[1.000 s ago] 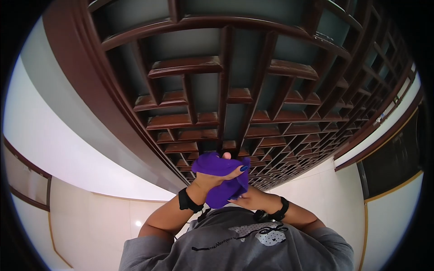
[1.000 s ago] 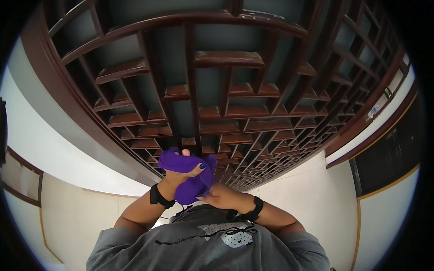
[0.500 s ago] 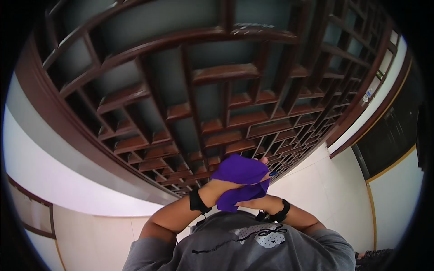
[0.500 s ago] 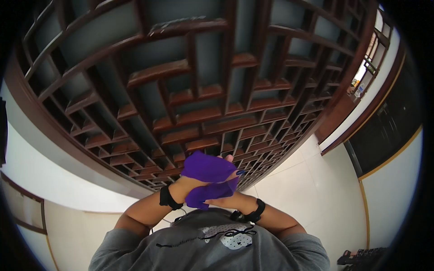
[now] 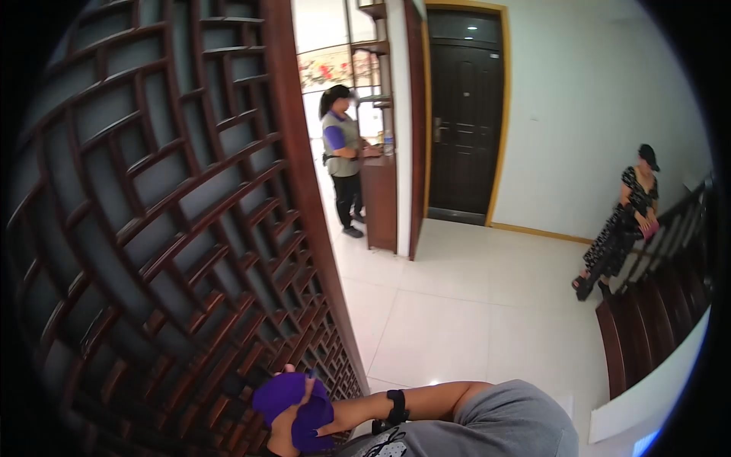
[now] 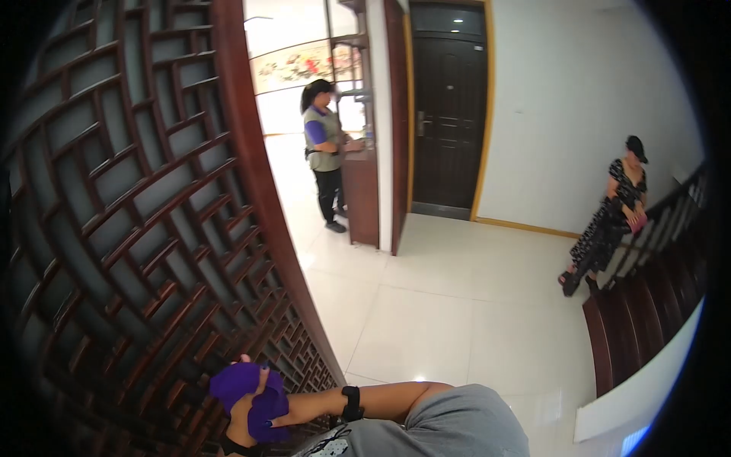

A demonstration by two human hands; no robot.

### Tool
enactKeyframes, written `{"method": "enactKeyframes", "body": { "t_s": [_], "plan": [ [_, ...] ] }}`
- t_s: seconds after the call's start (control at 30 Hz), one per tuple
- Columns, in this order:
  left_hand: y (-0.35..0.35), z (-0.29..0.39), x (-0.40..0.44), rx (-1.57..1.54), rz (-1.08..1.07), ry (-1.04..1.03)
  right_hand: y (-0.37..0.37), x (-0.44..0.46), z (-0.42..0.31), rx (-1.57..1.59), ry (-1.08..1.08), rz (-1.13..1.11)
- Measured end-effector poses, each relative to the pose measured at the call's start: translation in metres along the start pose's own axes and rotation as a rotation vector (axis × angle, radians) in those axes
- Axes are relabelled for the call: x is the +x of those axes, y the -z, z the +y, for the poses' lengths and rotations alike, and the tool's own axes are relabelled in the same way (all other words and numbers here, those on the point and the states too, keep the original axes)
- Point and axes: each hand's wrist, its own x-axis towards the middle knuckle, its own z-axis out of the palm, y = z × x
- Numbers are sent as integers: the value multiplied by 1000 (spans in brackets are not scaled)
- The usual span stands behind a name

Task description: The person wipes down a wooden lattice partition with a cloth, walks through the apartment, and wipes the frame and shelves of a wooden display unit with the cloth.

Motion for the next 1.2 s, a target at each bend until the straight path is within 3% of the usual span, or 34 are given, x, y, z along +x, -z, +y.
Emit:
{"method": "enactKeyframes", "body": {
  "t_s": [0.1, 0.2, 0.27, 0.47, 0.53, 0.57, 0.7, 0.8, 0.83, 0.93, 1.0, 1.1, 1.2],
  "plan": [
    [-10, 9, 7, 268, 46, 51, 7, -26, -22, -60, -81, 98],
    [28, 17, 15, -445, 20, 250, 2, -53, -28, -82, -197, 239],
    [29, 17, 27, -433, 21, 234, 9, -62, -21, 0, -173, 373],
    [28, 13, 31, -518, 18, 213, 41, -75, -43, 562, -167, 410],
    [27, 15, 24, -674, 10, 250, 55, -71, -38, 815, -23, 458],
    [25, 17, 15, -480, 61, 221, 61, -66, -39, 878, 88, 459],
    [70, -6, -3, -429, 218, 314, 65, -40, -80, 979, 327, 509],
    [95, -20, -10, -602, 397, 338, 80, -21, -104, 1029, 467, 257],
    [105, -26, -10, -544, 484, 346, 80, -12, -119, 987, 498, 267],
    [138, -51, -7, -539, 387, 406, 76, 6, -164, 786, 559, 293],
    [166, -63, 9, -422, 314, 423, 79, 15, -176, 459, 505, 332],
    [188, -71, 8, -342, 143, 394, 80, 17, -184, -54, 313, 256],
    [200, -74, 3, -346, 17, 445, 73, 25, -200, -408, 272, 160]
  ]
}}
